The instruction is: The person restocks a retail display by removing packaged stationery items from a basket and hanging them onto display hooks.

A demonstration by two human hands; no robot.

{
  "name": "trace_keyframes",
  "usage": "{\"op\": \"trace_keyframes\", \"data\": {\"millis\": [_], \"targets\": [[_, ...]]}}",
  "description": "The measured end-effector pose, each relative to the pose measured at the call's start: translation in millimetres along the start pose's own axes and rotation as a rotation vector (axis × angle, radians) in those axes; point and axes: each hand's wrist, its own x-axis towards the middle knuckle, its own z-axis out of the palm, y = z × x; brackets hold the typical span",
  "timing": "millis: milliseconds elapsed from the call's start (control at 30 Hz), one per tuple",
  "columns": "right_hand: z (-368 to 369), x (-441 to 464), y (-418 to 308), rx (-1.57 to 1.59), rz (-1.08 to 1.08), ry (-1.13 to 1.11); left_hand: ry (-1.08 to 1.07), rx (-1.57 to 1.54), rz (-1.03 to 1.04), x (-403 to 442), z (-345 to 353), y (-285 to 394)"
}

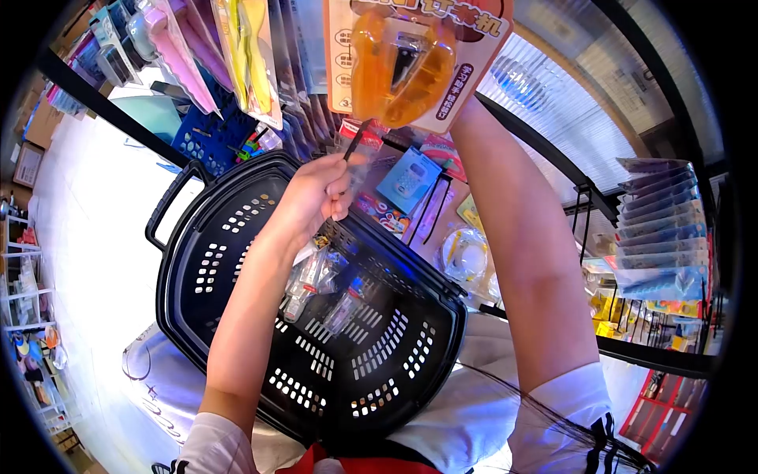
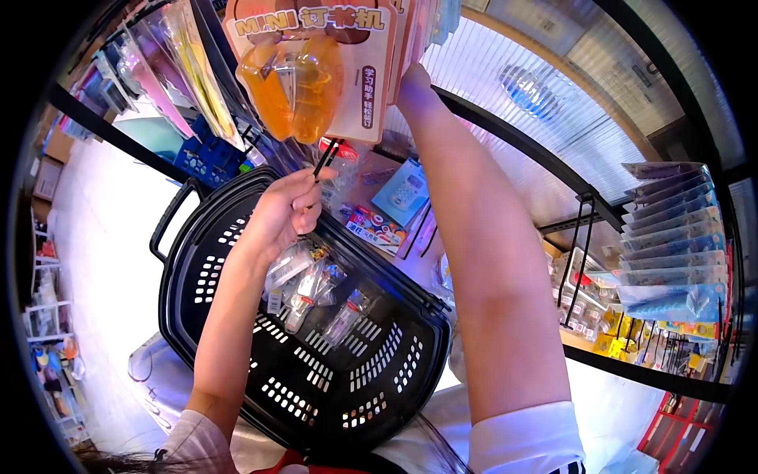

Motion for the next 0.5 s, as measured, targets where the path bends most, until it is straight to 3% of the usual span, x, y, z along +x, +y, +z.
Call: {"op": "trace_keyframes", "data": {"millis": [100, 233, 267, 333, 400, 467, 500], "targets": [[-9, -13, 6, 0.107, -0.037, 0.071, -0.096, -0.020, -0.011, 3, -11, -1], [-44, -95, 13, 0.260, -0.210, 0.391, 0.160, 0.204, 0.097, -10, -1, -3], [-66, -132, -9, 0.055, -0.188, 0.451, 0.192, 0.208, 0.148, -18, -2, -8], [-60, -194, 25, 0.159, 0.083, 0.503, 0.254, 0.210, 0.247, -35, -9, -26], [-32, -245, 79, 0.185, 0.243, 0.529, 0.247, 0.241, 0.177, -55, -7, -48], [-9, -286, 123, -0.160, 0.612, 0.081, 0.149, 0.265, 0.127, -80, -5, -68], [15, -308, 148, -0.323, 0.510, 0.036, 0.173, 0.364, 0.051, -94, 2, -72]]}}
